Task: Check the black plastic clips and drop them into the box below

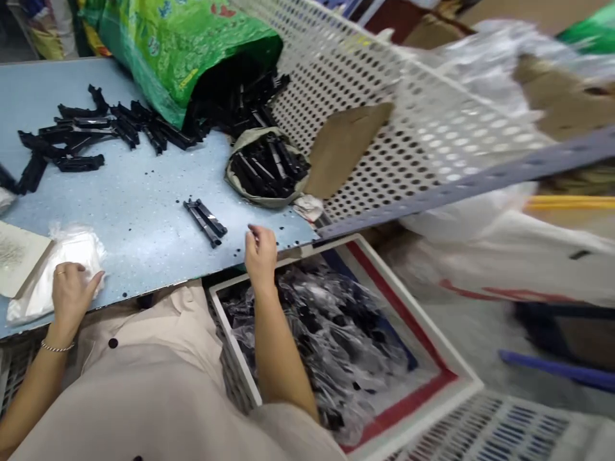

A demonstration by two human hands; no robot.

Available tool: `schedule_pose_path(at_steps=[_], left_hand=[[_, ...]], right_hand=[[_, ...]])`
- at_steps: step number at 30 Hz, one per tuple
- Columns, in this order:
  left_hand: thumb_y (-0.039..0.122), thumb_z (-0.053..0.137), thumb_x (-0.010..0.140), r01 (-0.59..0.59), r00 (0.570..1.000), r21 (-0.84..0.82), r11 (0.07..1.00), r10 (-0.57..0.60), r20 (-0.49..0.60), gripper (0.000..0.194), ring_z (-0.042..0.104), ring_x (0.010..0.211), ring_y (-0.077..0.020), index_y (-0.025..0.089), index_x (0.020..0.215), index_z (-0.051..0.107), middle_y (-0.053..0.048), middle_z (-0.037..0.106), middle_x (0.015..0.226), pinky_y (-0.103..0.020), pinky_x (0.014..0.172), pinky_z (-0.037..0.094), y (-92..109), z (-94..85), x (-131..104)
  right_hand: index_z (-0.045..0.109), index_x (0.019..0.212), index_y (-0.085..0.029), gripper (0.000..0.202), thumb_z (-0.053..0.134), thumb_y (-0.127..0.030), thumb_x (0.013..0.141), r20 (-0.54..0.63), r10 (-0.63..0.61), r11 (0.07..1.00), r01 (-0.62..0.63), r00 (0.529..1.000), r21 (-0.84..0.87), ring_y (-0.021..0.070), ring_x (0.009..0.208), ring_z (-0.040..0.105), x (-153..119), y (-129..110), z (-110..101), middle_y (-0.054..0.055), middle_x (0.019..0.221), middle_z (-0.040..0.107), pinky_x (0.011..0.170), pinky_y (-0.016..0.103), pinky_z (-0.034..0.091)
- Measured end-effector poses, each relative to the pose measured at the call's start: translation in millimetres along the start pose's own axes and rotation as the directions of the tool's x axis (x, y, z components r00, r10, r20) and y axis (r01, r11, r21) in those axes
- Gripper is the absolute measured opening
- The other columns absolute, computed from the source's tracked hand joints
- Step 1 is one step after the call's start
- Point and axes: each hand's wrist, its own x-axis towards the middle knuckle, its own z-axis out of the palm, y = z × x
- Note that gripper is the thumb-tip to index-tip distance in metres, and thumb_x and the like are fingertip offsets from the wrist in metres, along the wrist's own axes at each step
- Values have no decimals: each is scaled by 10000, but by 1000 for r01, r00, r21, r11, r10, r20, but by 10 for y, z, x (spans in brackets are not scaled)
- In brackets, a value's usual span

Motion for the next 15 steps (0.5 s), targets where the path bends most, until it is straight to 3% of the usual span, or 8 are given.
schedule_pose_path(at_steps=[2, 4, 5, 7, 8, 10, 12, 15], left_hand=[[511, 605, 892, 27, 999, 27, 999, -28, 41, 385, 560, 995, -319, 140, 999, 609, -157, 579, 1029, -438, 860, 474, 28, 9, 49], [377, 539, 939, 91, 993, -23, 996, -89, 77, 234, 582, 964, -285, 163, 944, 633, -132, 602, 1002, -402, 850, 468, -27, 9, 100], [329, 515, 946, 133, 988, -92, 987, -124, 95, 202, 594, 938, -264, 177, 909, 643, -111, 617, 976, -381, 842, 468, -80, 3, 119], [309, 524, 934, 225, 972, -289, 930, -196, 128, 187, 614, 878, -224, 195, 856, 650, -71, 637, 919, -344, 815, 477, -199, -23, 135], [328, 553, 920, 265, 964, -377, 887, -232, 133, 180, 618, 842, -210, 196, 843, 648, -56, 638, 895, -333, 797, 483, -249, -38, 131], [377, 630, 876, 293, 956, -451, 843, -275, 108, 190, 616, 805, -199, 187, 869, 647, -51, 634, 905, -332, 779, 493, -304, -65, 105], [398, 697, 828, 249, 967, -391, 886, -250, 50, 247, 612, 857, -223, 177, 932, 658, -80, 634, 985, -361, 814, 490, -304, -81, 70], [342, 661, 858, 187, 982, -321, 928, -186, 37, 170, 598, 947, -253, 181, 908, 685, -100, 647, 999, -380, 864, 463, -306, -93, 45]], right_hand=[[603, 1237, -136, 398, 525, -339, 904, 235, -54, 992, 80, 970, -100, 287, 1099, 558, 305, -380, 175, 187, 1193, 593, 965, 430, 447], [664, 1098, -118, 303, 598, -276, 848, 401, -12, 983, 85, 916, -163, 286, 1043, 574, 462, -729, 328, 182, 1082, 636, 940, 412, 437], [680, 1030, -120, 245, 610, -252, 836, 459, 8, 991, 54, 888, -121, 274, 1004, 586, 473, -888, 401, 164, 1018, 654, 913, 393, 442], [690, 976, -131, 203, 624, -260, 833, 570, 2, 984, -105, 822, 147, 223, 882, 605, 360, -1187, 549, 111, 918, 674, 829, 345, 459], [692, 985, -138, 230, 642, -296, 826, 638, -25, 919, -233, 770, 317, 193, 804, 601, 246, -1335, 627, 82, 877, 677, 771, 320, 465], [697, 1018, -151, 328, 698, -378, 781, 762, -127, 674, -508, 635, 535, 142, 680, 566, -46, -1642, 786, 36, 822, 677, 659, 275, 455], [709, 997, -161, 381, 765, -409, 713, 826, -237, 464, -688, 511, 559, 116, 641, 547, -342, -1952, 930, 12, 791, 677, 604, 242, 441], [726, 933, -167, 350, 819, -382, 673, 858, -313, 327, -801, 408, 501, 104, 656, 565, -635, -2325, 1076, -2, 762, 681, 596, 215, 448]])
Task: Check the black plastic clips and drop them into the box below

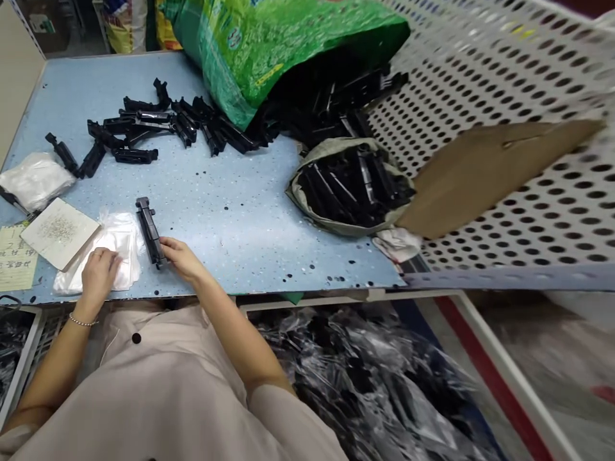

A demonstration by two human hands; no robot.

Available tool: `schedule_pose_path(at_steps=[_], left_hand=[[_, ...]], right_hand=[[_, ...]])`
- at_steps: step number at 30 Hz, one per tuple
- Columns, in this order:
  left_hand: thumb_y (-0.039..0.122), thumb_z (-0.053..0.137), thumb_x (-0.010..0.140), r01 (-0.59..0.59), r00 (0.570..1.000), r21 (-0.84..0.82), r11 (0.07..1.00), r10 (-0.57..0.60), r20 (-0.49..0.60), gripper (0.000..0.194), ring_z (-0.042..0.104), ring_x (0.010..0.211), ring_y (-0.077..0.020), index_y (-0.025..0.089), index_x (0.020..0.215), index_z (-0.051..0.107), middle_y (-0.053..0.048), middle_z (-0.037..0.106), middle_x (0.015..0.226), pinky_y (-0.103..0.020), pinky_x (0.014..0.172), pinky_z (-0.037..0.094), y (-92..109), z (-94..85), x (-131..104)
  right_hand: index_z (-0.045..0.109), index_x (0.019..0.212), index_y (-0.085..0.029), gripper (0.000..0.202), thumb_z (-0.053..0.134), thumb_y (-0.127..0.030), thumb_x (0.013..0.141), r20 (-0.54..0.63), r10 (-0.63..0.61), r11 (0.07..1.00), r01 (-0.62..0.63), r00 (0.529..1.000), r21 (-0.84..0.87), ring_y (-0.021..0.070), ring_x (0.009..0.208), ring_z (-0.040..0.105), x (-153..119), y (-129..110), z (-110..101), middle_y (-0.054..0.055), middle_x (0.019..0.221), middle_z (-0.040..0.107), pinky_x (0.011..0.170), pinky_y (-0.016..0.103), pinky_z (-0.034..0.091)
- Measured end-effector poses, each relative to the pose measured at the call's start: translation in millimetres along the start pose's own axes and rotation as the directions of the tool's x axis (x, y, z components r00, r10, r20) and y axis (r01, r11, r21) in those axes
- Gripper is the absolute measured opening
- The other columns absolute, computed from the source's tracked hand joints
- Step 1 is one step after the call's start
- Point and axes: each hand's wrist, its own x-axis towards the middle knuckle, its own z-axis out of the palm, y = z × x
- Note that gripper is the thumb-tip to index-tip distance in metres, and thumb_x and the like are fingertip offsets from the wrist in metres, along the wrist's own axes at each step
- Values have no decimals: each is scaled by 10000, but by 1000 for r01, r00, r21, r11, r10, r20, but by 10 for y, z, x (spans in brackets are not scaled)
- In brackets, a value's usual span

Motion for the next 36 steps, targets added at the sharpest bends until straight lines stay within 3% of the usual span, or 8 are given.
schedule_pose_path(at_steps=[5, 8, 13, 16, 22, 26, 31, 36], left_hand=[[407, 722, 797, 281, 953, -457, 844, -300, 33, 241, 546, 672, -153, 174, 773, 669, -1, 609, 707, -282, 675, 437, -153, -91, 70], [416, 735, 772, 337, 934, -605, 722, -336, 120, 262, 533, 649, -132, 160, 820, 704, 4, 610, 705, -264, 649, 424, -203, -100, 79], [349, 791, 693, 287, 951, -602, 745, -296, 87, 210, 590, 757, -157, 166, 750, 705, -28, 647, 794, -280, 727, 459, -127, -8, 50], [349, 761, 711, 279, 955, -615, 738, -277, 101, 189, 567, 722, -150, 171, 718, 698, -23, 631, 771, -275, 681, 448, -103, -46, 44], [357, 811, 652, 310, 914, -706, 637, -404, 36, 247, 575, 728, -144, 162, 774, 720, -25, 663, 819, -281, 690, 462, -140, -272, -14], [329, 842, 619, 295, 917, -722, 625, -398, 30, 243, 602, 768, -154, 163, 724, 699, -17, 660, 771, -305, 771, 487, -94, -200, -28], [302, 786, 701, 242, 958, -677, 694, -282, 54, 152, 615, 791, -158, 167, 731, 722, -30, 664, 807, -294, 758, 490, -72, -71, -9], [332, 787, 716, 251, 917, -698, 670, -396, -51, 219, 623, 758, -151, 158, 804, 687, -44, 685, 875, -269, 655, 501, -119, -256, -80]], right_hand=[[730, 903, -171, 326, 848, -371, 675, 43, 95, 985, -100, 995, 138, 79, 589, 542, 77, 33, 187, -14, 728, 671, 520, 189, 421], [716, 872, -165, 310, 868, -343, 670, 65, 123, 971, -134, 990, 197, 78, 581, 531, 84, 41, 212, -23, 687, 649, 526, 189, 440], [699, 895, -149, 335, 886, -309, 668, 213, 213, 928, -266, 953, 259, 118, 664, 598, 203, 195, 495, 13, 750, 676, 571, 223, 512], [673, 791, -125, 266, 882, -223, 657, 193, 281, 901, -328, 940, 284, 108, 602, 572, 343, 308, 619, 10, 667, 639, 529, 216, 503], [699, 800, -135, 241, 864, -258, 674, 58, 216, 946, -223, 975, 234, 99, 582, 558, 321, 295, 439, 8, 666, 656, 502, 199, 458], [745, 923, -166, 316, 856, -341, 685, 34, 74, 980, -80, 997, 185, 87, 614, 568, 127, 231, 475, -10, 726, 681, 553, 195, 445], [721, 812, -141, 328, 893, -353, 630, 215, 187, 957, -227, 958, 181, 94, 582, 566, 171, 285, 662, 5, 681, 665, 542, 213, 469], [697, 748, -128, 297, 900, -290, 604, 91, 239, 943, -253, 967, 217, 90, 541, 539, 331, 332, 538, -2, 607, 624, 486, 200, 435]])
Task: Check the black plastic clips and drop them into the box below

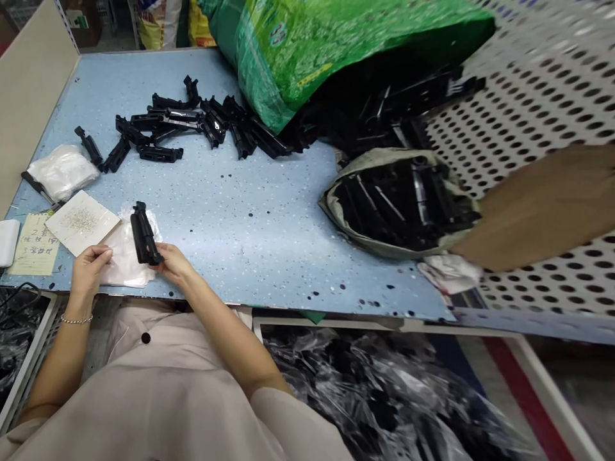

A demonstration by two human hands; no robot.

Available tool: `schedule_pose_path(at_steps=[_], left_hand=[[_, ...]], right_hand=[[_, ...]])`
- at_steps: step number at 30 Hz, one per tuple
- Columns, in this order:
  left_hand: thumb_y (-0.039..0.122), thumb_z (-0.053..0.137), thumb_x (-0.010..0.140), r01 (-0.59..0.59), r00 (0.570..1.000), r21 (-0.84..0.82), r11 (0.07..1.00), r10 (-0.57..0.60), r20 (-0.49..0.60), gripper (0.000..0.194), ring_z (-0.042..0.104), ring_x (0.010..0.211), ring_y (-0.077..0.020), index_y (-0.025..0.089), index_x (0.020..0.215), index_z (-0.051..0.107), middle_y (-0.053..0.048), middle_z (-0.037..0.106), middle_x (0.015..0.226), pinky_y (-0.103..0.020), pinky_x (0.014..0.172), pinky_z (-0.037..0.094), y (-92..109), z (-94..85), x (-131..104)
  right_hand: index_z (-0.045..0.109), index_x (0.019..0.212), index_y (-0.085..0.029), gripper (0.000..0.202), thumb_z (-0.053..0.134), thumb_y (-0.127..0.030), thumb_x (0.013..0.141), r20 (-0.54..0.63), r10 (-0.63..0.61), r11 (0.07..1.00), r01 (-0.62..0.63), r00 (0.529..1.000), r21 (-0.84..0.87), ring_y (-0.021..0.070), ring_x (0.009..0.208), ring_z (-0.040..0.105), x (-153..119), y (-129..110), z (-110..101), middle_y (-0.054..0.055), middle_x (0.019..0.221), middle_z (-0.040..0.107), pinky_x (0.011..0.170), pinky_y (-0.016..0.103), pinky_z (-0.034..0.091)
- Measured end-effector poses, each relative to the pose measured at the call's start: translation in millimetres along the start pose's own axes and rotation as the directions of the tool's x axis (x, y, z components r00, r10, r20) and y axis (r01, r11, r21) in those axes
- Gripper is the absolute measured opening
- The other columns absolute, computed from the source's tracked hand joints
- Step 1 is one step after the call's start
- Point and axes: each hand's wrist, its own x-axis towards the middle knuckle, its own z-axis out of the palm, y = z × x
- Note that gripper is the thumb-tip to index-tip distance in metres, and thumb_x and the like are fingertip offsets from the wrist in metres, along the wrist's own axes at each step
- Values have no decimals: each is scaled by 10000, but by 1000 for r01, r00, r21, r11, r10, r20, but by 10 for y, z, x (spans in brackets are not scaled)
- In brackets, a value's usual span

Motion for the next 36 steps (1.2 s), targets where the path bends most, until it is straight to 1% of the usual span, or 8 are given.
schedule_pose_path(at_steps=[3, 7, 15, 20, 25, 31, 33, 36], left_hand=[[260, 679, 819, -210, 977, 202, 957, 196, 85, 103, 661, 972, -208, 179, 882, 693, -79, 696, 1030, -349, 827, 551, 93, -93, -77], [97, 495, 845, -493, 866, 544, 680, 322, 382, 334, 622, 1155, -271, 203, 1041, 745, -108, 675, 1180, -491, 1052, 484, 93, -105, -94], [102, 450, 909, -513, 852, 538, 669, 320, 415, 544, 534, 1338, -258, 198, 1439, 522, -131, 521, 1454, -435, 1124, 472, 125, -85, -69], [14, 360, 924, -731, 674, 445, 518, 448, 587, 701, 508, 1371, -265, 216, 1588, 260, -160, 458, 1516, -446, 1090, 517, 204, 75, -480], [7, 378, 935, -748, 658, 492, 446, 596, 460, 721, 507, 1374, -268, 242, 1598, 222, -168, 474, 1496, -418, 1048, 550, 117, 240, -540], [17, 358, 953, -908, 393, 178, 378, 628, 671, 690, 573, 1300, -254, 158, 1602, 169, -181, 549, 1418, -426, 1031, 572, 3, 619, -670], [37, 391, 957, -905, 375, 129, 406, 614, 695, 680, 549, 1321, -255, 153, 1597, 189, -185, 540, 1409, -422, 1048, 561, -2, 670, -675], [87, 471, 957, -857, 465, 178, 484, 575, 673, 637, 568, 1265, -261, 201, 1562, 308, -174, 544, 1354, -431, 1018, 568, -26, 639, -579]], right_hand=[[704, 766, -138, 299, 892, -309, 608, -15, -58, 998, 57, 998, -28, 89, 560, 537, -49, -43, -76, -4, 626, 638, 514, 200, 441], [711, 812, -174, 281, 861, -356, 659, -27, -196, 979, 194, 980, -66, 92, 622, 574, -286, -89, -102, -19, 687, 657, 575, 195, 467], [699, 834, -126, 343, 892, -303, 612, 175, 243, 956, -206, 954, -208, 87, 533, 581, -499, 163, -185, -9, 661, 649, 466, 187, 493], [633, 878, -169, 413, 902, -296, 591, 149, 96, 991, -81, 984, -105, 89, 558, 584, -320, 195, -94, -36, 690, 646, 485, 194, 507], [480, 1326, -298, 817, 886, -330, 619, 32, -141, 987, 143, 990, -70, 113, 573, 580, -287, 138, -20, -65, 781, 671, 541, 245, 516], [655, 989, -229, 403, 831, -394, 666, -105, -370, 914, 342, 923, -217, 127, 614, 576, -485, -35, -323, -24, 759, 655, 574, 261, 507], [613, 827, -236, 343, 824, -447, 658, -298, -519, 849, 445, 801, -284, 120, 537, 541, -730, -158, -705, -30, 686, 609, 497, 267, 483], [556, 776, -297, 350, 797, -519, 655, -546, -752, 634, 629, 368, -449, 145, 519, 530, -1380, -334, -1475, -20, 671, 577, 436, 288, 452]])
